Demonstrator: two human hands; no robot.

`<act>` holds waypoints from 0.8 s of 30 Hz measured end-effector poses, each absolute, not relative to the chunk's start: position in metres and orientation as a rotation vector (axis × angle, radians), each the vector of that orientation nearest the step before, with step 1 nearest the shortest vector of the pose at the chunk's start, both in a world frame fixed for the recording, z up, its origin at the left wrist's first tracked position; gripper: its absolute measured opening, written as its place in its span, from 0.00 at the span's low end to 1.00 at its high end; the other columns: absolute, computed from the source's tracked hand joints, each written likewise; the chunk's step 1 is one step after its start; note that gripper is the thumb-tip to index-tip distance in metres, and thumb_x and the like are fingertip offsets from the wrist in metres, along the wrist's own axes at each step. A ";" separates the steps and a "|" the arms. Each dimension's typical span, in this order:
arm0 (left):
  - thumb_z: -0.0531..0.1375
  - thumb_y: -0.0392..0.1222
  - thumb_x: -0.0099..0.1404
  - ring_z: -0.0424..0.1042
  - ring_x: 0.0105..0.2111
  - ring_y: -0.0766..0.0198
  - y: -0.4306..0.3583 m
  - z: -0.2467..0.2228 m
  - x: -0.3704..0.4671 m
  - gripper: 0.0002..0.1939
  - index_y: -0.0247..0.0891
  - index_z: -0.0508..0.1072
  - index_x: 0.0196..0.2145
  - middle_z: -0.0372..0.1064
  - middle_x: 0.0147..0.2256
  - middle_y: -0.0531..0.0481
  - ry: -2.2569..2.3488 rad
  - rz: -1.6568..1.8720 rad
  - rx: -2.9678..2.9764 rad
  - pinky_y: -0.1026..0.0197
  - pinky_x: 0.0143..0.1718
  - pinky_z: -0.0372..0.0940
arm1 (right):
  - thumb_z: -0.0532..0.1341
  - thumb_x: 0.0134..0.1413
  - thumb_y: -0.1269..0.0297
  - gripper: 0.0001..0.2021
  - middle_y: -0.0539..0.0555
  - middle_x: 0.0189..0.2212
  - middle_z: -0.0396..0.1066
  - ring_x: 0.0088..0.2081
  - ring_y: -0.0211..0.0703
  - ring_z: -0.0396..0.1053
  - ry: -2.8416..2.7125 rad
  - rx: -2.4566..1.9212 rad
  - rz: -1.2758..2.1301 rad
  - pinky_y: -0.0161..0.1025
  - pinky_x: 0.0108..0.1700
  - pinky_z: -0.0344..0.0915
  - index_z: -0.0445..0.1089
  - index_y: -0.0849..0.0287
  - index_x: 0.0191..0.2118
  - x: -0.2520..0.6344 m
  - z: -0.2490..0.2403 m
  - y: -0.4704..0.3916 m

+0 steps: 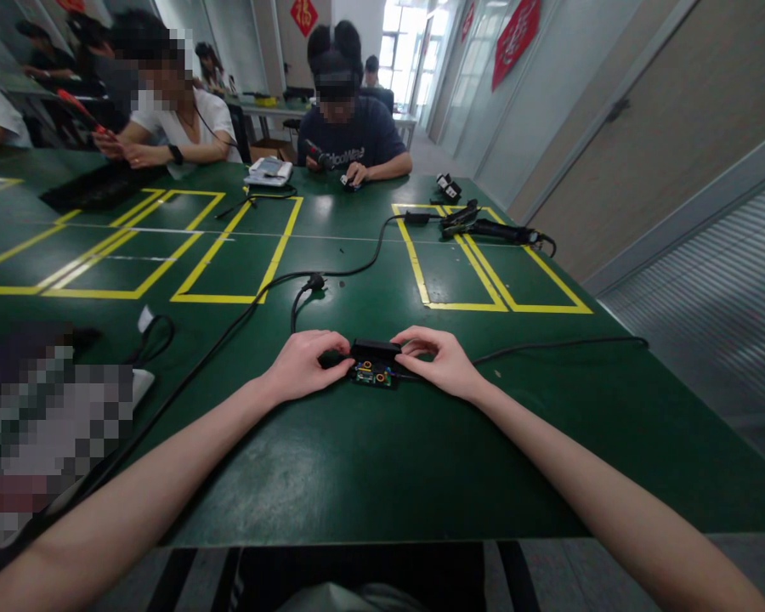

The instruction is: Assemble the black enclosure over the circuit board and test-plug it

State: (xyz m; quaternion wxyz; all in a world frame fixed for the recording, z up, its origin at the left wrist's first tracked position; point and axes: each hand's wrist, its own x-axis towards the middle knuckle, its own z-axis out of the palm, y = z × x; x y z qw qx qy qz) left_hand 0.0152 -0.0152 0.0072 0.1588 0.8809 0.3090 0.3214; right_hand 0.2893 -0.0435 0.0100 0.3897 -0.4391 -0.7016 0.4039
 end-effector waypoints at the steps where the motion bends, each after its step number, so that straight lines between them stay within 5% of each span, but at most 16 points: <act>1: 0.61 0.43 0.67 0.78 0.32 0.63 -0.015 0.007 0.015 0.06 0.38 0.74 0.36 0.78 0.33 0.50 0.892 0.923 2.495 0.62 0.37 0.71 | 0.68 0.53 0.61 0.11 0.54 0.37 0.80 0.35 0.43 0.78 -1.790 -1.093 1.023 0.43 0.43 0.78 0.77 0.58 0.42 0.289 0.010 -0.044; 8: 0.61 0.42 0.62 0.78 0.33 0.63 -0.019 0.012 0.015 0.07 0.40 0.69 0.38 0.78 0.34 0.51 0.903 0.879 2.350 0.61 0.39 0.72 | 0.67 0.55 0.65 0.07 0.53 0.38 0.77 0.37 0.42 0.76 -1.892 -0.974 1.003 0.43 0.44 0.77 0.76 0.57 0.40 0.292 0.012 -0.043; 15: 0.71 0.51 0.57 0.78 0.36 0.60 -0.017 0.010 0.013 0.31 0.40 0.68 0.55 0.78 0.41 0.48 0.793 0.777 2.466 0.59 0.40 0.73 | 0.68 0.54 0.70 0.06 0.53 0.39 0.71 0.41 0.43 0.72 -2.095 -0.780 0.827 0.45 0.46 0.70 0.70 0.57 0.34 0.295 0.015 -0.043; 24: 0.66 0.48 0.65 0.77 0.41 0.57 -0.016 0.009 0.017 0.13 0.38 0.74 0.43 0.78 0.41 0.44 0.643 0.762 2.617 0.58 0.42 0.71 | 0.70 0.51 0.69 0.14 0.56 0.44 0.69 0.44 0.45 0.71 -2.252 -0.715 0.794 0.44 0.47 0.69 0.62 0.56 0.32 0.293 0.015 -0.045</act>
